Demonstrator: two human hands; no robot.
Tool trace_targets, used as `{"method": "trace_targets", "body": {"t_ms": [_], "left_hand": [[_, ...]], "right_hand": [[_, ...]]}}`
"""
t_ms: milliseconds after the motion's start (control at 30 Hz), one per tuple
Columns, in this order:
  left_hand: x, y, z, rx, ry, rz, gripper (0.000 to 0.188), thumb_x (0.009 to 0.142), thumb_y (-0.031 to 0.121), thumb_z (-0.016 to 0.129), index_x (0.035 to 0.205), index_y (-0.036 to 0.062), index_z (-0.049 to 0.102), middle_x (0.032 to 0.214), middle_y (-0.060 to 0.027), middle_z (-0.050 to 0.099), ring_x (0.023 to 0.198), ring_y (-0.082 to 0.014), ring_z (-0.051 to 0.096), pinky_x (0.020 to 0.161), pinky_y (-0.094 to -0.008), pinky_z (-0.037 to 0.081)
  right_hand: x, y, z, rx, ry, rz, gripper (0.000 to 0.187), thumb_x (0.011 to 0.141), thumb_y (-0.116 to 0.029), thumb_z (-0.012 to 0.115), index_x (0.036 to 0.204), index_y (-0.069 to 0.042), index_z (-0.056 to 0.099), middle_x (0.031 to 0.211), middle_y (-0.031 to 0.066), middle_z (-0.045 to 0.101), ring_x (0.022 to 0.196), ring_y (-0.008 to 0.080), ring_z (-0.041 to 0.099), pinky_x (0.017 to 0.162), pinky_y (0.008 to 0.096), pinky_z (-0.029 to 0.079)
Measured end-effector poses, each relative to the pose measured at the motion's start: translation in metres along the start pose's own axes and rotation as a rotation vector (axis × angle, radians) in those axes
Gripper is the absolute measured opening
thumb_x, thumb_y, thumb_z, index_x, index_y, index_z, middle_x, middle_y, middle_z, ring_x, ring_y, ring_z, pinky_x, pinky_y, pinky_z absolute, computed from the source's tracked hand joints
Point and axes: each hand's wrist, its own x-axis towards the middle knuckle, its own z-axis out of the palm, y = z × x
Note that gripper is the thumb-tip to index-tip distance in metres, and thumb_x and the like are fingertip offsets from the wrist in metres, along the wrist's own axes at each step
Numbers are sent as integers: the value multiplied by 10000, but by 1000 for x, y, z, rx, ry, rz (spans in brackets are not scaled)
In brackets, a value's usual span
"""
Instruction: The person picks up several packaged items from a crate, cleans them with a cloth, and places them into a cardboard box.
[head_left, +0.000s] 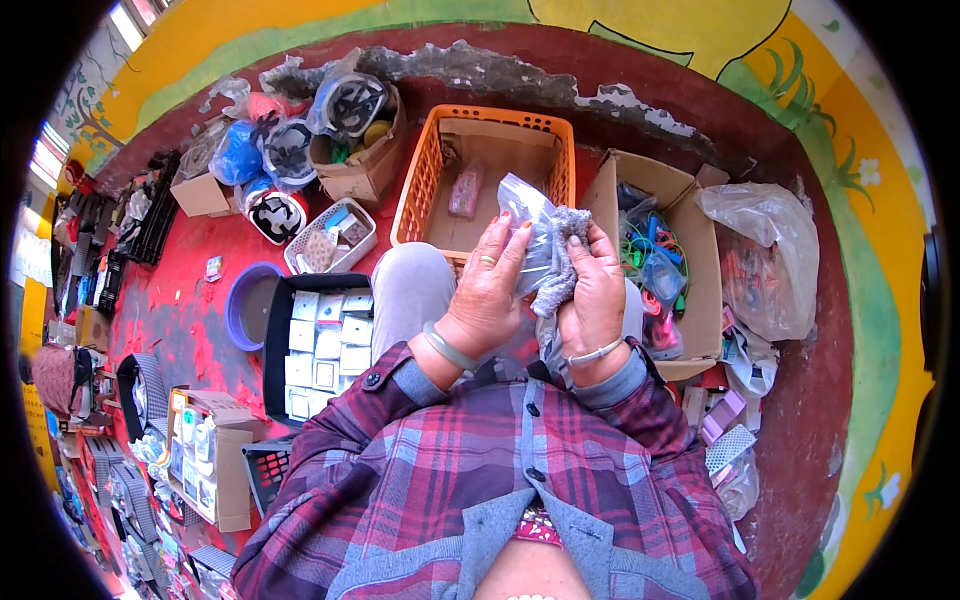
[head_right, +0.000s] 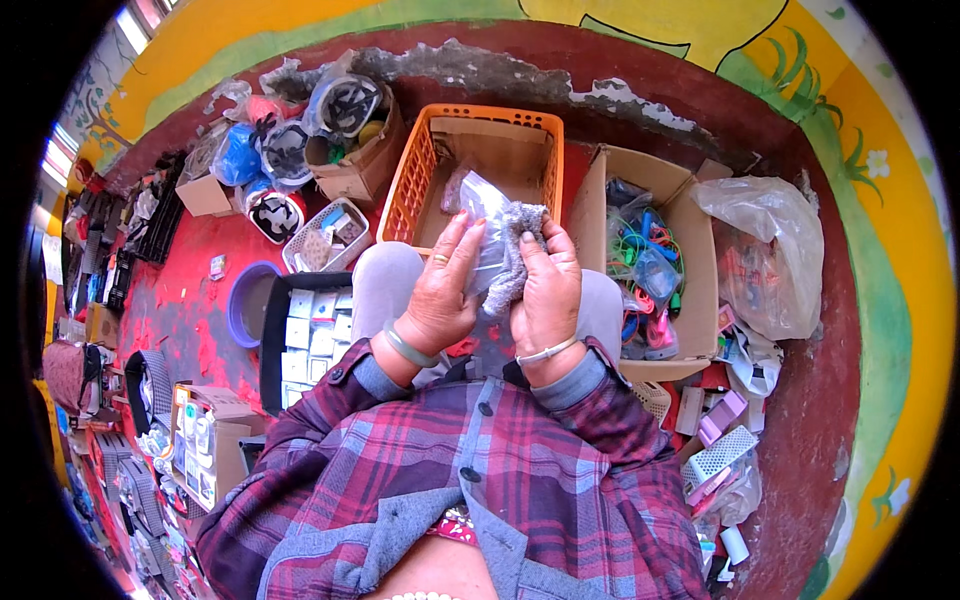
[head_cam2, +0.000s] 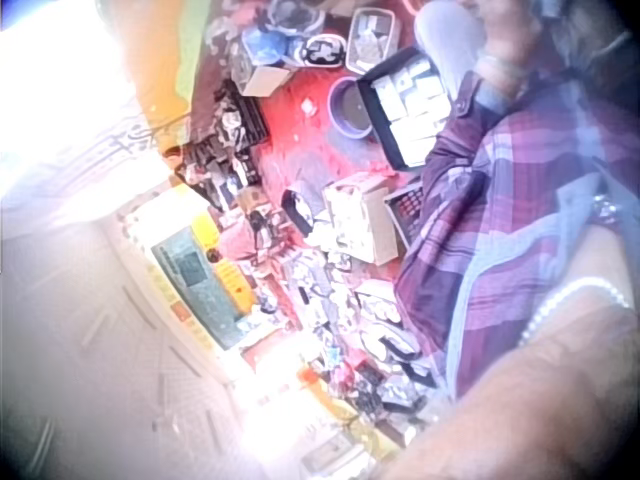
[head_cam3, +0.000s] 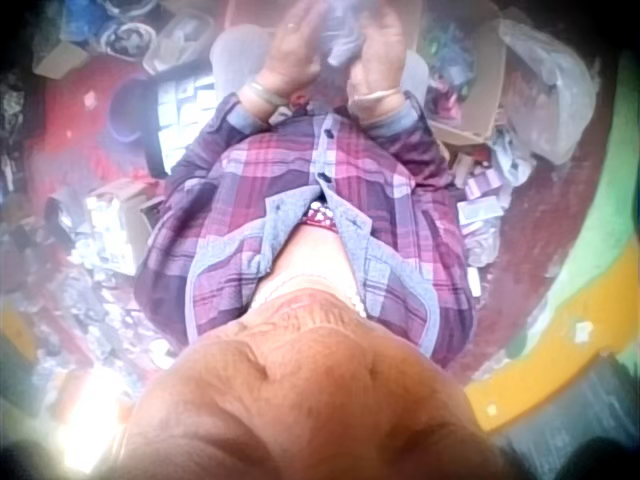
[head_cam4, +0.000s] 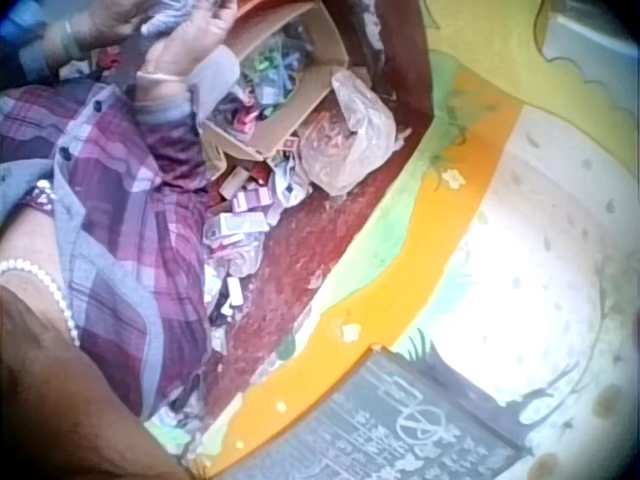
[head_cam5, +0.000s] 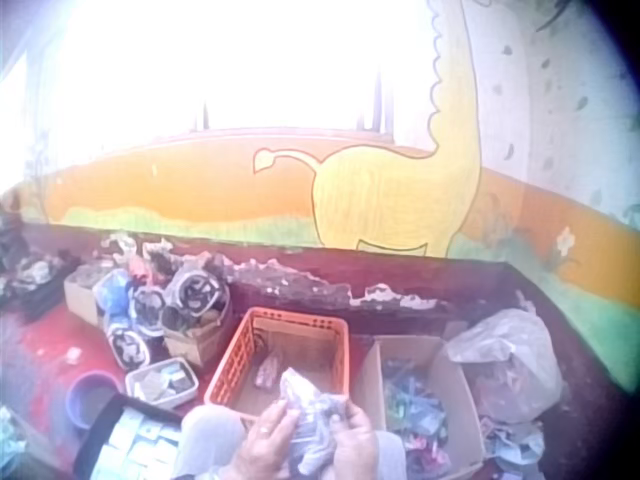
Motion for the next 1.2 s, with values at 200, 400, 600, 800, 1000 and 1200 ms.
{"method": "trace_targets", "body": {"t_ms": [200, 400, 600, 800, 1000, 1200], "left_hand": [[-11, -17, 3, -322, -200, -65, 571, 805, -77, 535, 1348, 23, 390, 1341, -161, 440, 1262, -301, 419, 1040, -343, 339], [-6, -36, -26, -1548, -84, -847, 501, 887, 21, 485, 1370, 9, 355, 1231, -147, 533, 1054, -219, 583, 919, -330, 474], [0, -30, -25, -1652, -102, -834, 450, 941, 96, 420, 1375, -2, 348, 1222, -166, 543, 1075, -225, 572, 937, -322, 456], [-8, -16, -28, -1384, -132, -823, 329, 932, 91, 436, 1226, -41, 498, 1179, -106, 562, 1062, -190, 555, 936, -304, 437], [-7, -18, -38, -1449, -122, -711, 451, 923, 102, 419, 1344, -56, 383, 1308, -140, 482, 1186, -212, 482, 1015, -324, 369], [-1, -26, -61, -1532, 16, -644, 499, 891, 112, 431, 1360, -47, 362, 1332, -162, 461, 1198, -245, 482, 1024, -343, 367]], "right_hand": [[25, -29, -9, -11, 65, -118, 215, 934, -46, 458, 1130, -32, 546, 1064, 90, 623, 934, 192, 621, 808, 328, 527], [36, -82, -7, -31, -49, -406, 280, 957, -85, 425, 1231, -69, 480, 1162, 88, 583, 1021, 205, 591, 866, 353, 507], [5, -42, 6, -425, -306, -359, 474, 930, -31, 486, 1381, -108, 364, 1278, 66, 516, 1125, 163, 528, 949, 278, 438], [11, -6, 12, -1228, -808, -626, 356, 857, -10, 515, 1212, -38, 527, 1143, 173, 570, 1078, 316, 553, 924, 374, 417], [14, -9, -13, -1036, -636, -304, 353, 917, -26, 449, 1264, -37, 514, 1174, 137, 594, 1095, 234, 565, 942, 285, 418], [32, -36, -63, -1059, -621, -28, 286, 904, 27, 457, 1159, 9, 588, 1078, 93, 635, 1017, 156, 577, 905, 249, 426]]}}
